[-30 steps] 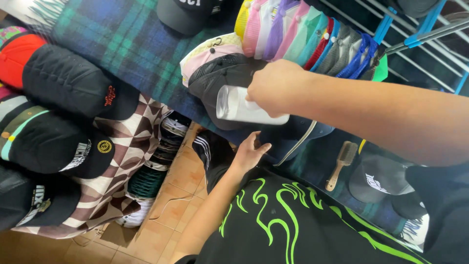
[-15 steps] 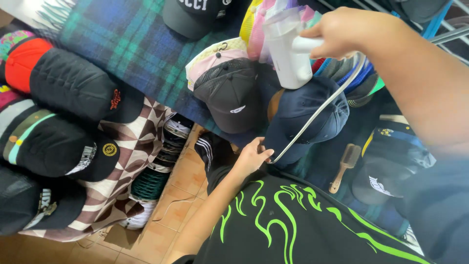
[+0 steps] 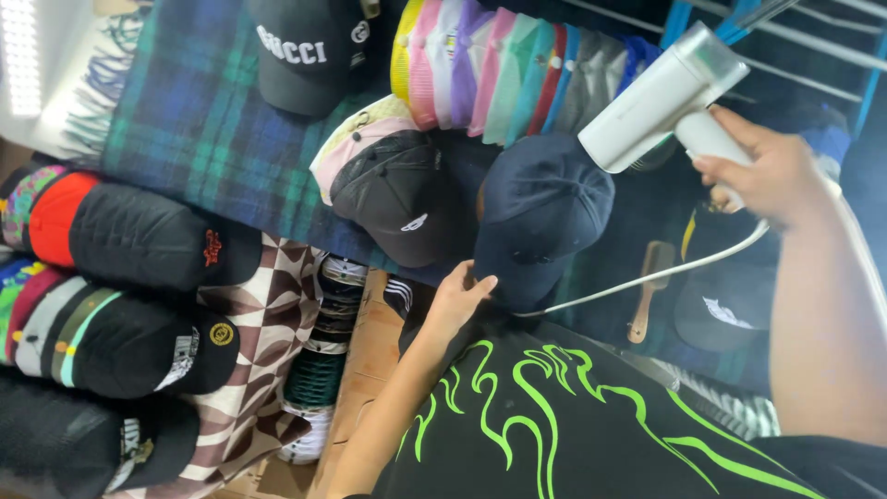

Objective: Cleaning and drying baseball caps using a brush and a hair dryer.

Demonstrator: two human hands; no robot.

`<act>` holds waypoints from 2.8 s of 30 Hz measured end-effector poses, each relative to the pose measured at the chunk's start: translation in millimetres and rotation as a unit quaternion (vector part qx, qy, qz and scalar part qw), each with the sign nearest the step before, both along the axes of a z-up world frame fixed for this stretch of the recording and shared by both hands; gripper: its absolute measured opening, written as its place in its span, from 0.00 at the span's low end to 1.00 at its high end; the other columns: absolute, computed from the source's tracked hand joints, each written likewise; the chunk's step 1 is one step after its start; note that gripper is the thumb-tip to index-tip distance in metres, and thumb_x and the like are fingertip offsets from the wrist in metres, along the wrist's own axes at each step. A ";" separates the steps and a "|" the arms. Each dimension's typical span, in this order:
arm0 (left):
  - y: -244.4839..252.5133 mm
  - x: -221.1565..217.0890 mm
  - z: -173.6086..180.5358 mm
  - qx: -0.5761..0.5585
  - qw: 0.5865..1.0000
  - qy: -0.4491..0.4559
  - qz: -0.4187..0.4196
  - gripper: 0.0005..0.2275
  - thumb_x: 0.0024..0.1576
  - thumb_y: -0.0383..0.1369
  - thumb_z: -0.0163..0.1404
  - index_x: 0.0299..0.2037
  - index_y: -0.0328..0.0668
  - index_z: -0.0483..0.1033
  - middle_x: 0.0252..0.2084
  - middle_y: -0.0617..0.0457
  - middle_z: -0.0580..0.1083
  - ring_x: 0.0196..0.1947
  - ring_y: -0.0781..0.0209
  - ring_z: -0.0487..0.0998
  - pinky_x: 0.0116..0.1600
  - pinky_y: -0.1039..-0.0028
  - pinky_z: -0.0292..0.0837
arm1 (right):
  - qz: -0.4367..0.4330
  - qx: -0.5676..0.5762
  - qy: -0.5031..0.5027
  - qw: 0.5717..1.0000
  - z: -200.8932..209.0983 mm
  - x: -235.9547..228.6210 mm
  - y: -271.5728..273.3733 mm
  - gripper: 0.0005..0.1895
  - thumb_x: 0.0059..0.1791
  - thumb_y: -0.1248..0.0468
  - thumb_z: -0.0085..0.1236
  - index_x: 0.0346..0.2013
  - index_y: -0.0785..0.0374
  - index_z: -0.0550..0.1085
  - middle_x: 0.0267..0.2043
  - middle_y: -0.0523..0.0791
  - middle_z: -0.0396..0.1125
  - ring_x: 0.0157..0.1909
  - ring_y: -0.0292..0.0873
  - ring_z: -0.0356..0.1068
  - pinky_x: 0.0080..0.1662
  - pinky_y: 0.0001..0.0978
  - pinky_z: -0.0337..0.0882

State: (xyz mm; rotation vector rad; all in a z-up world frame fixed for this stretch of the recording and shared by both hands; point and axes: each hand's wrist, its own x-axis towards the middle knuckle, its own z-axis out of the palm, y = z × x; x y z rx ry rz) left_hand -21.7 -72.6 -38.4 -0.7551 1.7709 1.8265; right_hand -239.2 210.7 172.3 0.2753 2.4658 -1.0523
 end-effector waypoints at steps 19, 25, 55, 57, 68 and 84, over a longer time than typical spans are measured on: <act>39.0 -20.7 -58.9 0.008 0.977 0.090 0.192 0.26 0.64 0.32 0.53 0.73 0.52 0.61 0.62 0.35 0.70 0.64 0.47 0.70 0.63 0.61 0.71 | -0.236 -0.401 0.069 0.883 -203.0 178.7 75.6 0.28 0.55 0.70 0.50 0.69 0.74 0.56 0.29 0.51 0.63 0.23 0.41 0.66 0.22 0.35 0.74; 41.1 -23.3 -53.9 0.005 0.979 0.087 0.187 0.27 0.64 0.36 0.55 0.73 0.55 0.61 0.61 0.33 0.71 0.60 0.45 0.73 0.55 0.59 0.77 | -0.216 -0.378 0.107 0.894 -175.9 139.1 65.2 0.29 0.55 0.70 0.51 0.69 0.77 0.56 0.29 0.50 0.63 0.23 0.40 0.67 0.24 0.33 0.74; -15.9 -43.8 -54.6 0.115 0.989 -0.009 -0.096 0.15 0.63 0.40 0.56 0.51 0.36 0.73 0.44 0.43 0.76 0.50 0.49 0.79 0.49 0.54 0.79 | -0.499 -0.370 0.209 0.755 -205.4 260.7 -83.9 0.26 0.57 0.66 0.52 0.69 0.67 0.58 0.27 0.49 0.65 0.21 0.42 0.68 0.23 0.36 0.76; -11.5 -44.6 -17.8 0.168 0.980 -0.031 -0.098 0.15 0.65 0.38 0.52 0.58 0.40 0.70 0.48 0.42 0.77 0.47 0.46 0.82 0.50 0.53 0.80 | -0.525 -0.382 0.216 0.729 -199.2 259.6 -95.1 0.26 0.57 0.65 0.52 0.68 0.69 0.58 0.28 0.48 0.63 0.21 0.40 0.66 0.23 0.35 0.73; -6.3 -43.9 -72.5 0.192 0.976 -0.037 -0.095 0.20 0.65 0.38 0.52 0.64 0.37 0.66 0.56 0.33 0.73 0.53 0.33 0.78 0.54 0.49 0.77 | -0.507 -0.275 0.209 0.790 -152.8 283.2 -141.2 0.26 0.55 0.67 0.52 0.66 0.70 0.61 0.27 0.51 0.66 0.19 0.44 0.69 0.20 0.36 0.71; -2.7 -40.0 -69.3 0.242 0.965 -0.065 -0.081 0.19 0.67 0.39 0.49 0.65 0.37 0.67 0.59 0.34 0.73 0.58 0.34 0.75 0.61 0.45 0.71 | -0.544 -0.243 0.184 0.782 -151.7 288.4 -175.5 0.30 0.56 0.64 0.51 0.69 0.75 0.55 0.27 0.50 0.66 0.20 0.44 0.70 0.20 0.35 0.73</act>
